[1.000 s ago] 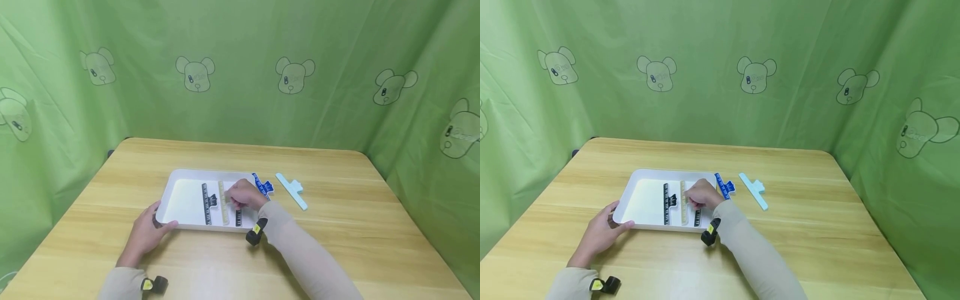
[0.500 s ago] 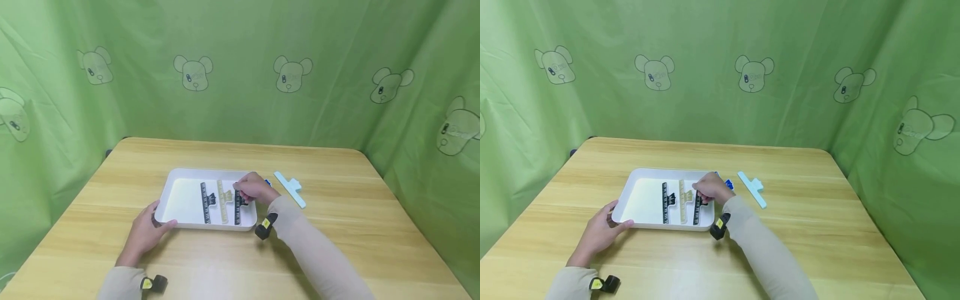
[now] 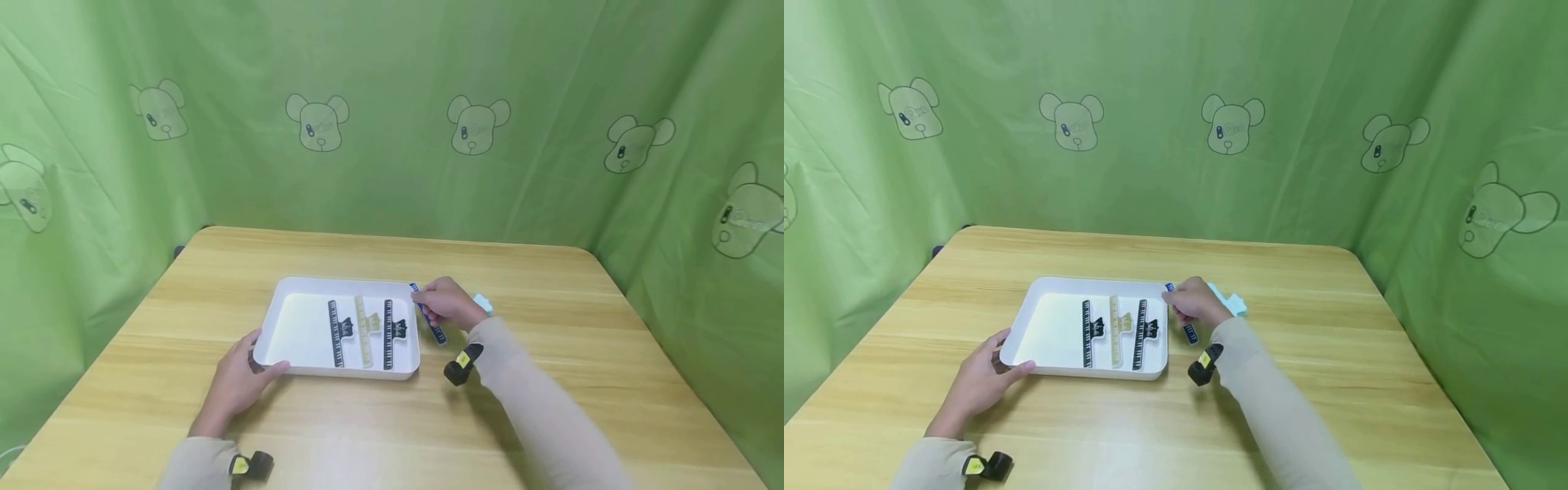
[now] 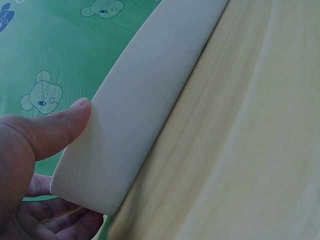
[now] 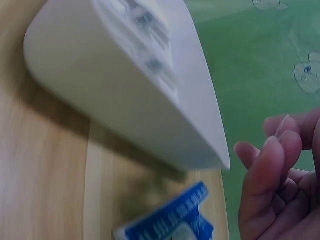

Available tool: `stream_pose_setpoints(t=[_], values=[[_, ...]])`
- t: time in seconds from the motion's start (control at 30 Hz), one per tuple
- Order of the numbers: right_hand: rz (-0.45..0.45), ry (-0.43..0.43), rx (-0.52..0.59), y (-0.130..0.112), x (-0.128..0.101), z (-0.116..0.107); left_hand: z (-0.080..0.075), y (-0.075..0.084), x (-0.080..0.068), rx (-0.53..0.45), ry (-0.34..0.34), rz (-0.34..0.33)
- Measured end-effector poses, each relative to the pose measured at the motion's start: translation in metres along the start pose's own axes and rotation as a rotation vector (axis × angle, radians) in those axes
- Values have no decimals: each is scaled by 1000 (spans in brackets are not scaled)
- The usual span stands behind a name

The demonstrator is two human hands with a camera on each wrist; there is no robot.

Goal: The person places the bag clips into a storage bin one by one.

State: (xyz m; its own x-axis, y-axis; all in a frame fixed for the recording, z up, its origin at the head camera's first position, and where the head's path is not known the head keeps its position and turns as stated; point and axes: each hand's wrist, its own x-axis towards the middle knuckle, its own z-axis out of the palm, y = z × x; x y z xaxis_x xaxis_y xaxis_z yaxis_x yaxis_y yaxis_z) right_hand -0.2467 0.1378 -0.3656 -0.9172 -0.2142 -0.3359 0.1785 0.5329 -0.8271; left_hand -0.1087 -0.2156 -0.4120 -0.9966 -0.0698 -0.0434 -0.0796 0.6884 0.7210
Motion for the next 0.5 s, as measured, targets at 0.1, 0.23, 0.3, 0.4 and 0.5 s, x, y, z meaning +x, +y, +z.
stream_pose_setpoints(t=[0.1, 0.23, 0.3, 0.4, 0.5], values=[[21, 16, -12, 5, 1, -9, 0, 0, 0, 2, -2, -3], [33, 25, -5, 10, 2, -18, -1, 0, 1, -3, -4, -4], [31, 29, 0, 14, 2, -22, -1, 0, 1, -7, -5, -3], [31, 31, 15, 19, 3, -28, -1, 1, 1, -12, -8, -4], [36, 28, 45, 25, 4, -33, -1, 1, 1, -13, -12, -7]])
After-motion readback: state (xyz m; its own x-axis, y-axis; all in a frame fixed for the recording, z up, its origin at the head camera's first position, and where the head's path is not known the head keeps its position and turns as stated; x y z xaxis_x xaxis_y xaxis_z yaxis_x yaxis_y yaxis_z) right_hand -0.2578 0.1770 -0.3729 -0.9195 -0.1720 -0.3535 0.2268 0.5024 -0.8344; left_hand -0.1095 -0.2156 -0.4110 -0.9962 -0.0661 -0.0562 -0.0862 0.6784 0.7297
